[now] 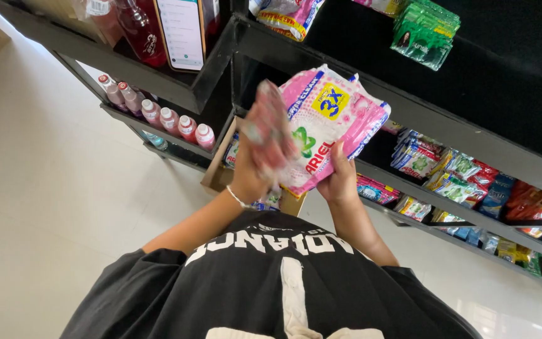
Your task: Stocking store shelves with laundry detergent sachets and wiping the surface with a cloth.
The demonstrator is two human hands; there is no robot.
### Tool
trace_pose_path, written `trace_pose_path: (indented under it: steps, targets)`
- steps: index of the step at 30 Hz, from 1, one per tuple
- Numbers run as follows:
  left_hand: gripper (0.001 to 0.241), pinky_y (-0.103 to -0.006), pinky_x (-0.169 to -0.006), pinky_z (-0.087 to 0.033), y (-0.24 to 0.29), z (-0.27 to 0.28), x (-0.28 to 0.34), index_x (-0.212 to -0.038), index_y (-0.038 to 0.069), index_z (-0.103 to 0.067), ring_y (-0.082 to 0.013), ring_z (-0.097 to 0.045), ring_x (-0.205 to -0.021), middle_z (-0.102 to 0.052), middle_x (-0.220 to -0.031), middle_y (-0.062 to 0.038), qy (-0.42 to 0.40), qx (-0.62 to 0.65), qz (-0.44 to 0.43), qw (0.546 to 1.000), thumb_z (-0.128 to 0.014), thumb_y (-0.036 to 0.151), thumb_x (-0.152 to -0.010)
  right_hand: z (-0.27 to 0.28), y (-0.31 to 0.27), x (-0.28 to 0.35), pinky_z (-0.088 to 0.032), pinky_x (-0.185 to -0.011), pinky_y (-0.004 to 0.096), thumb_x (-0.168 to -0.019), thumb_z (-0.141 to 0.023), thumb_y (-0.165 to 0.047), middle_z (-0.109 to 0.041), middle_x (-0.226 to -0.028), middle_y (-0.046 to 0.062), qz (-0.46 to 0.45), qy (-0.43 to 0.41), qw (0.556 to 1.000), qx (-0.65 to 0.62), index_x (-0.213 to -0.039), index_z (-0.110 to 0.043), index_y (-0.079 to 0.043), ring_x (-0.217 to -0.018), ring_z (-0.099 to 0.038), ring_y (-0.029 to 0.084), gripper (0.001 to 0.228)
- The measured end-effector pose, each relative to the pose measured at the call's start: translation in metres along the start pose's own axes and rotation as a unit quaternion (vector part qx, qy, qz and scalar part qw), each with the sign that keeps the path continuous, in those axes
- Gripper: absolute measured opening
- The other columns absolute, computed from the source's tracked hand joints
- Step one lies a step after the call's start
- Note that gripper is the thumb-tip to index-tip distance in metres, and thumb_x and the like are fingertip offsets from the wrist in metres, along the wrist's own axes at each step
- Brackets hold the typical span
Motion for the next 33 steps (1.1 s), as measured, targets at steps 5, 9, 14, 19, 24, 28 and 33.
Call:
trace_pose_path:
  steps: [5, 9, 14, 19, 24, 28, 33]
  targets:
    - [0.070, -0.0456, -0.106, -0.053, -0.159, 0.093, -0.006, -0.147, -0.001, -0.048, -0.0319, -0.066, -0.119, -0.065, -0.135, -0.020, -0.012, 0.331, 0.329, 0.885, -0.066, 0.045, -0.097, 0.007, -0.002, -0.009, -0.046, -0.116, 0.051, -0.105, -0.055, -0.044, -0.054, -0.150, 0.020, -0.059, -0.071, 0.991, -0.093, -0.156, -0.036, 0.001, -0.135, -0.057, 0.034, 0.070]
    - [0.077, -0.0461, -0.105, -0.052, -0.125, 0.087, -0.006, -0.150, 0.004, -0.046, -0.0293, -0.065, -0.120, -0.064, -0.137, -0.017, -0.034, 0.450, 0.364, 0.815, -0.061, 0.056, -0.094, 0.003, 0.012, -0.026, -0.050, -0.112, 0.044, -0.103, -0.060, -0.034, -0.056, -0.146, 0.018, -0.080, -0.091, 0.993, 0.004, -0.155, -0.040, -0.001, -0.132, -0.061, 0.028, 0.065]
    - [0.092, -0.0451, -0.110, -0.052, -0.097, 0.065, 0.025, -0.153, 0.010, -0.044, -0.0299, -0.061, -0.129, -0.058, -0.145, -0.015, 0.010, 0.516, 0.332, 0.789, -0.055, 0.072, -0.087, -0.014, 0.014, -0.034, -0.054, -0.093, 0.039, -0.093, -0.078, -0.026, -0.061, -0.129, 0.027, -0.048, 0.048, 0.899, 0.432, -0.149, -0.045, 0.006, -0.108, -0.061, 0.030, 0.073]
    - [0.094, -0.0446, -0.114, -0.050, -0.141, 0.081, 0.035, -0.155, 0.013, -0.042, -0.0281, -0.057, -0.133, -0.056, -0.149, -0.012, 0.023, 0.536, 0.307, 0.786, -0.059, 0.075, -0.087, -0.014, 0.022, -0.019, -0.056, -0.092, 0.036, -0.088, -0.072, -0.032, -0.051, -0.143, 0.025, -0.065, 0.043, 0.880, 0.468, -0.161, -0.035, -0.004, -0.115, -0.060, 0.026, 0.086]
    - [0.096, -0.0461, -0.113, -0.052, -0.109, 0.064, 0.004, -0.151, 0.018, -0.023, -0.0312, -0.056, -0.136, -0.051, -0.144, -0.012, -0.126, 0.161, 0.222, 0.953, -0.064, 0.074, -0.084, -0.061, 0.008, -0.009, -0.034, -0.125, 0.043, -0.084, -0.088, -0.038, -0.026, -0.166, 0.019, 0.091, -0.109, 0.947, 0.288, -0.163, -0.006, -0.008, -0.152, -0.035, 0.029, 0.117]
    - [0.078, -0.0440, -0.122, -0.040, -0.033, 0.012, -0.009, -0.148, 0.011, -0.046, -0.0315, -0.049, -0.142, -0.051, -0.150, -0.015, -0.180, -0.051, 0.148, 0.971, -0.066, 0.065, -0.095, -0.026, 0.037, -0.017, -0.032, -0.130, 0.047, -0.090, -0.079, -0.052, -0.034, -0.167, 0.019, 0.057, -0.122, 0.982, 0.132, -0.167, -0.023, -0.007, -0.156, -0.036, 0.032, 0.106]
    - [0.080, -0.0657, -0.120, -0.019, 0.028, -0.003, -0.013, -0.151, 0.025, -0.051, -0.0441, -0.024, -0.154, -0.031, -0.166, -0.010, -0.280, -0.474, -0.204, 0.809, -0.073, 0.058, -0.082, -0.012, 0.040, -0.001, -0.035, -0.127, 0.049, -0.091, -0.074, -0.055, -0.038, -0.162, 0.019, 0.017, -0.073, 0.994, 0.082, -0.164, -0.026, -0.008, -0.150, -0.040, 0.033, 0.099]
Point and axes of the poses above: each hand's wrist, its own x-axis away from the middle knuckle, its own z-axis out of the back of the hand, y = z × x, the point moved 1 cm from there along -x, towards the middle knuckle
